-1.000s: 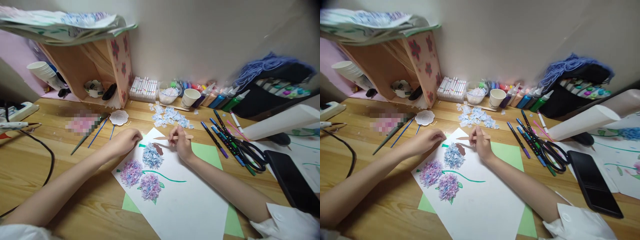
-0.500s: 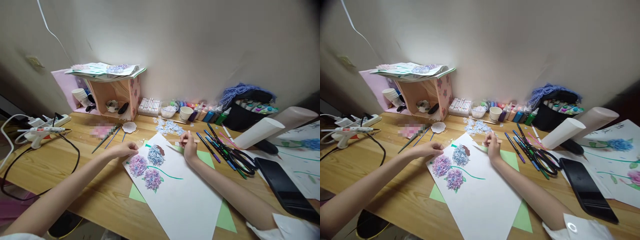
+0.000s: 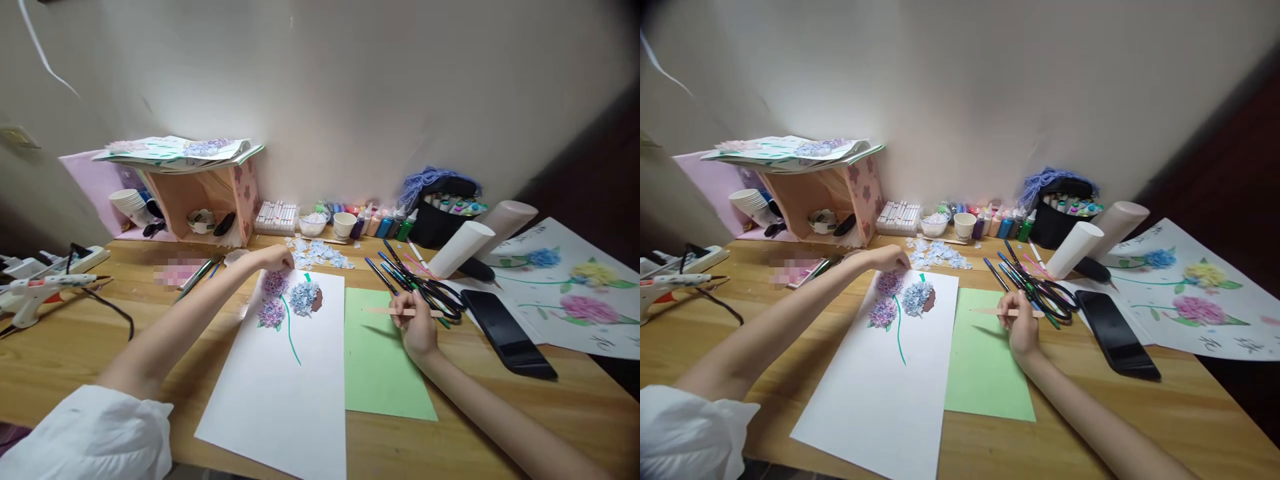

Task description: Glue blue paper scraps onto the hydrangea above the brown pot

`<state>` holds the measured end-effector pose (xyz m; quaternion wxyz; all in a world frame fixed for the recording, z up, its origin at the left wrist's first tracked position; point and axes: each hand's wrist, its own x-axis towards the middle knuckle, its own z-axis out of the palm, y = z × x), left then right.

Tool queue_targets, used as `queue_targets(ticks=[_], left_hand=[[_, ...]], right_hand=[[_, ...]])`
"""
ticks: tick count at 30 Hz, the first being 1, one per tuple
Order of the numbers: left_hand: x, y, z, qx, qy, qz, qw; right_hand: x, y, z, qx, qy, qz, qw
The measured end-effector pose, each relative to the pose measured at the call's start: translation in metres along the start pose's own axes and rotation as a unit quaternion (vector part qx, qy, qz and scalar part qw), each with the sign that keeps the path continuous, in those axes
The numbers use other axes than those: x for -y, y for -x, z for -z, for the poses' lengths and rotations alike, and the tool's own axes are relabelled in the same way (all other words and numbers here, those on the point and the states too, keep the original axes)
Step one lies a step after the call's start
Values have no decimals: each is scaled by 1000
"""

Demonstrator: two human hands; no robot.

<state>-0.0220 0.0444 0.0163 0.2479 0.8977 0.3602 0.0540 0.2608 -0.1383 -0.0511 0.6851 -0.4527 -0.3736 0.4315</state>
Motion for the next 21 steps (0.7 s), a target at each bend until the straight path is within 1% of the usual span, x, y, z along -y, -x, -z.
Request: queue_targets(ticks=[4,7,10,14,17,19,21], left_hand=[[-15,-37,-16,56,-38,-75,995],[-23,-56,-26,70,-59,-126,988],[-30,-69,-34,68,-73,-163,982],[-40,-76,-43,42,-81,-188,978],[-45,-71,-41,13,-78,-184,980],[-44,-64,-35,-33,-76,-155,984],[-37,-57,-29,-100,-78,-99,987]], right_hand=[[0,-3,-9,15,-11,-17,1000],[-4,-7,-16,43,8,-50,998],[-7,-7,-22,71,43,-80,993],[-5,5,-25,114,88,-100,984],[0,17,-21,152,96,-122,976],[2,19,-18,158,89,-109,977],[1,15,-16,149,73,-80,983]])
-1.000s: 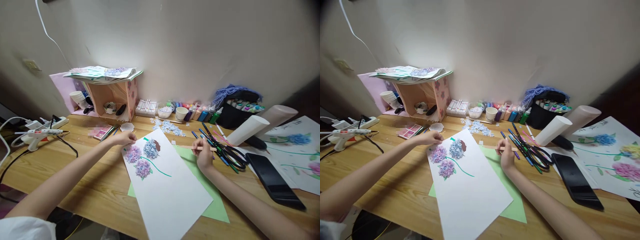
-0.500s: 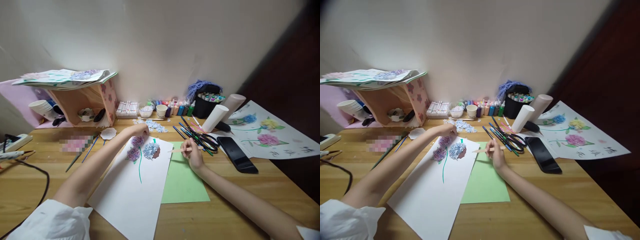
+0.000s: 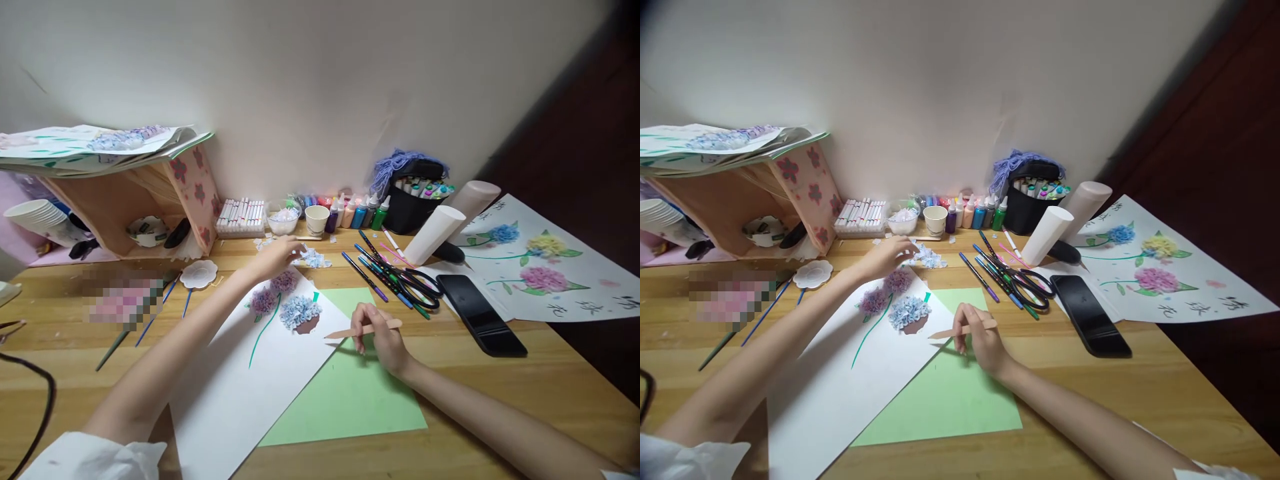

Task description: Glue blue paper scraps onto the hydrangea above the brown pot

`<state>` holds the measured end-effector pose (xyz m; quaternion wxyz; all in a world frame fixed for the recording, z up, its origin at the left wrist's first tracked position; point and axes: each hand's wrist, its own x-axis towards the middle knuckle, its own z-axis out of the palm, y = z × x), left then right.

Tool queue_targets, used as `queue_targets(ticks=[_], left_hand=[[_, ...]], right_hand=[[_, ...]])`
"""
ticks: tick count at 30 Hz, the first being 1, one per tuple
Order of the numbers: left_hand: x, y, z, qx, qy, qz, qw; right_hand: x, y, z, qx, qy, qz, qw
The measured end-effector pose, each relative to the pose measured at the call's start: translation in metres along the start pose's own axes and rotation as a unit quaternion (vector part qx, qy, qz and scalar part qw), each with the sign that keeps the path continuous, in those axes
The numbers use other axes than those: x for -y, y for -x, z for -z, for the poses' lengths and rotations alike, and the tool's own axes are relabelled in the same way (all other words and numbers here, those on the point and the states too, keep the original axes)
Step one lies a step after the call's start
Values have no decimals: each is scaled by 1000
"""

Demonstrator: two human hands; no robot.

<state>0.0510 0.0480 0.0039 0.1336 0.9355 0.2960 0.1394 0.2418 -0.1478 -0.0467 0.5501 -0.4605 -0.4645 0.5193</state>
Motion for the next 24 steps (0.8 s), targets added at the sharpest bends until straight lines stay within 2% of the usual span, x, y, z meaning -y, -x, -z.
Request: queue_targets(ticks=[3,6,9,12,16,19,24], left_hand=[[14,8,2,-62,-17,95,993],[23,11,-6,-57,-9,140,989],[25,9,-18,-37,13,149,988],[23,8,-27,-29,37,160,986],[15,8,-32,-24,57,195,979],[6,4,-33,-20,57,233,971],[-2,-7,-31,-3,59,269,961]], right_hand=[[-2,-16,2,-13,-33,8,999],[-5,-30,-1,-8,-68,-25,997],[-8,-34,-5,32,-77,-61,995],[-8,-30,-8,110,-85,-108,984],[-5,-27,-9,205,-115,-183,955],[-4,-28,-8,221,-125,-198,947],[-4,-29,-6,207,-134,-195,949]])
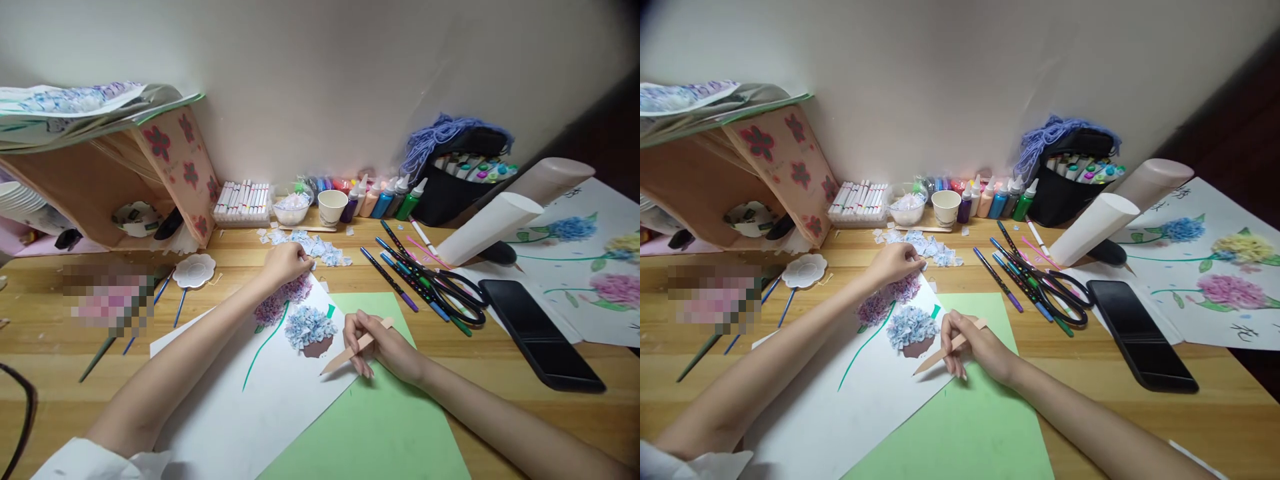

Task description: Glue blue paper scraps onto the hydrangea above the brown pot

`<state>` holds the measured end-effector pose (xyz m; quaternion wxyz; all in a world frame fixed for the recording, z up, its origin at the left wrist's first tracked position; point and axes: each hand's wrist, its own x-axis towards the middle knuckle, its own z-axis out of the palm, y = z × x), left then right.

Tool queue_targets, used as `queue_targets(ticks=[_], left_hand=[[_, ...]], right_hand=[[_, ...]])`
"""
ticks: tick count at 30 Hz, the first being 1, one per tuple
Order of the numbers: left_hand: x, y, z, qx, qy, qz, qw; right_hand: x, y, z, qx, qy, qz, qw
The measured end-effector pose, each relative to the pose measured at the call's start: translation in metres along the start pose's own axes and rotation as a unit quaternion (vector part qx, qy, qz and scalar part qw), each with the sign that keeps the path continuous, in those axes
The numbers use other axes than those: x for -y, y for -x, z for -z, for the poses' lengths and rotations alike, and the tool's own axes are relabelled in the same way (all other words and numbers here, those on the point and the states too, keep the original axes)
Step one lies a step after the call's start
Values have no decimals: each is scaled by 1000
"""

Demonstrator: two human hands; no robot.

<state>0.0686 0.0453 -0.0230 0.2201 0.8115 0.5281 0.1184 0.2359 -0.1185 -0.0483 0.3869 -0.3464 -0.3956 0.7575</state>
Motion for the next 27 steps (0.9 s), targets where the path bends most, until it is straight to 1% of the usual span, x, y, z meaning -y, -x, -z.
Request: queue_targets(ticks=[3,5,7,8,9,10,11,12,13,14,16,18,20,23,27], left_hand=[[1,-5,0,2,20,-7,1000],[3,-8,0,-22,50,-23,998],[4,-8,2,-66,115,-43,990],[4,-6,4,-85,167,-51,981],[3,-1,7,-91,226,-57,968],[1,7,9,-83,285,-57,953],[-1,17,13,-59,336,-53,939],[-4,30,15,-22,371,-46,927],[-6,45,18,12,386,-37,922],[-9,62,19,38,386,-29,921],[-12,94,20,55,354,-17,934],[-13,121,16,64,323,-15,944],[-13,140,9,71,297,-30,952],[-11,151,-2,54,257,-49,964],[-9,148,-7,-1,269,-24,963]], right_hand=[[1,1,0,-10,0,-1,1000],[2,1,1,-10,-2,4,1000],[1,2,2,-12,-4,10,1000],[1,2,2,-16,-3,12,1000],[1,2,2,-21,-2,14,1000],[0,3,3,-28,-1,21,999],[0,3,3,-40,0,36,999],[0,4,3,-57,-1,56,997],[0,4,3,-79,-2,82,993],[0,4,3,-105,-2,109,988],[0,5,4,-153,6,152,976],[0,6,4,-174,24,172,969],[-1,7,4,-178,55,179,966],[-5,9,2,-182,124,187,957],[-8,12,-1,-169,209,197,943]])
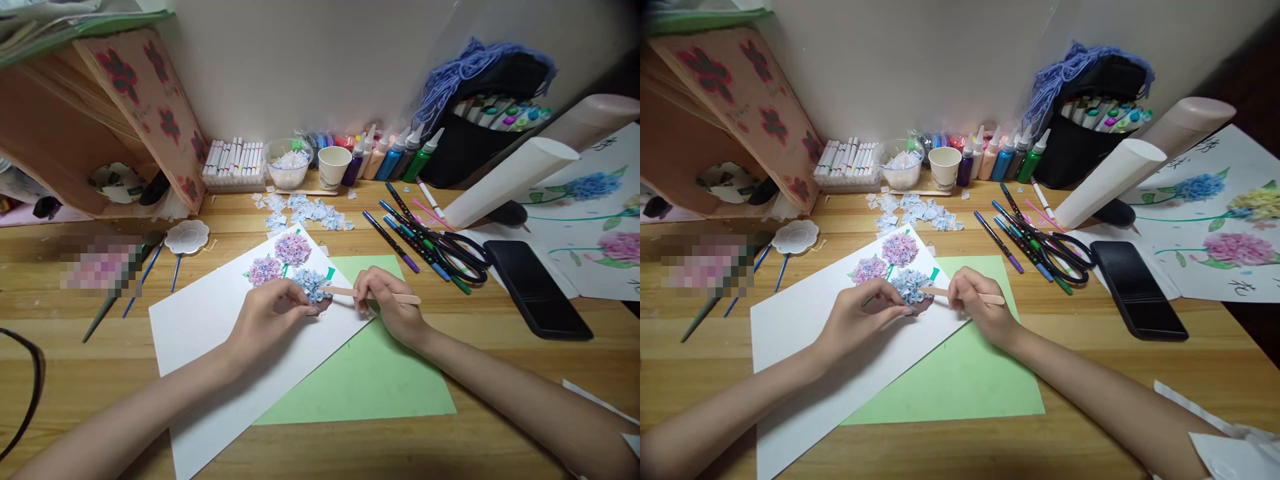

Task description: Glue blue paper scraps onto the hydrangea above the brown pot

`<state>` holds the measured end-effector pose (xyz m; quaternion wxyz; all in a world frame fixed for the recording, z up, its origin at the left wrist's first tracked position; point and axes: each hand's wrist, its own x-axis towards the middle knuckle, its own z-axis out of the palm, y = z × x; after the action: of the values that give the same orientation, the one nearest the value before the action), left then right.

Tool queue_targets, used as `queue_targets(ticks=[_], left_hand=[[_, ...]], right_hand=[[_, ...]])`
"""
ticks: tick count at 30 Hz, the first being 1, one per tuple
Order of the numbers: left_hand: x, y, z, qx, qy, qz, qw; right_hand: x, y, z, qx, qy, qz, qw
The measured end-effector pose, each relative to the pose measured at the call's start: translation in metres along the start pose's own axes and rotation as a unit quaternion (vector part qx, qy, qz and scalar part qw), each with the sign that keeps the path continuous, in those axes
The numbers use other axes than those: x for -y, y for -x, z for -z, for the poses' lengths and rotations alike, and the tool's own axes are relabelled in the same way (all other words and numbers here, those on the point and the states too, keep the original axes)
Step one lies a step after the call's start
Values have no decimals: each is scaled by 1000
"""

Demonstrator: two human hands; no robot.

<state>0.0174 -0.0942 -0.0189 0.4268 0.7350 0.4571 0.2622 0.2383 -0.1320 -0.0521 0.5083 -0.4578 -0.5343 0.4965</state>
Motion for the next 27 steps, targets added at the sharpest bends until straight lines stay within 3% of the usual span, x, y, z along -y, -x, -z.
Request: queue_targets(ticks=[3,12,18,27], left_hand=[[0,-10,3,-39,21,21,999],[-1,-40,15,-76,108,86,988],[-1,-47,17,-51,116,97,987],[2,-48,13,-8,106,109,988]], right_hand=[[1,0,0,14,35,8,999],[2,-5,-1,77,90,26,993],[2,-4,0,51,91,31,994],[3,-5,-1,78,92,22,992]])
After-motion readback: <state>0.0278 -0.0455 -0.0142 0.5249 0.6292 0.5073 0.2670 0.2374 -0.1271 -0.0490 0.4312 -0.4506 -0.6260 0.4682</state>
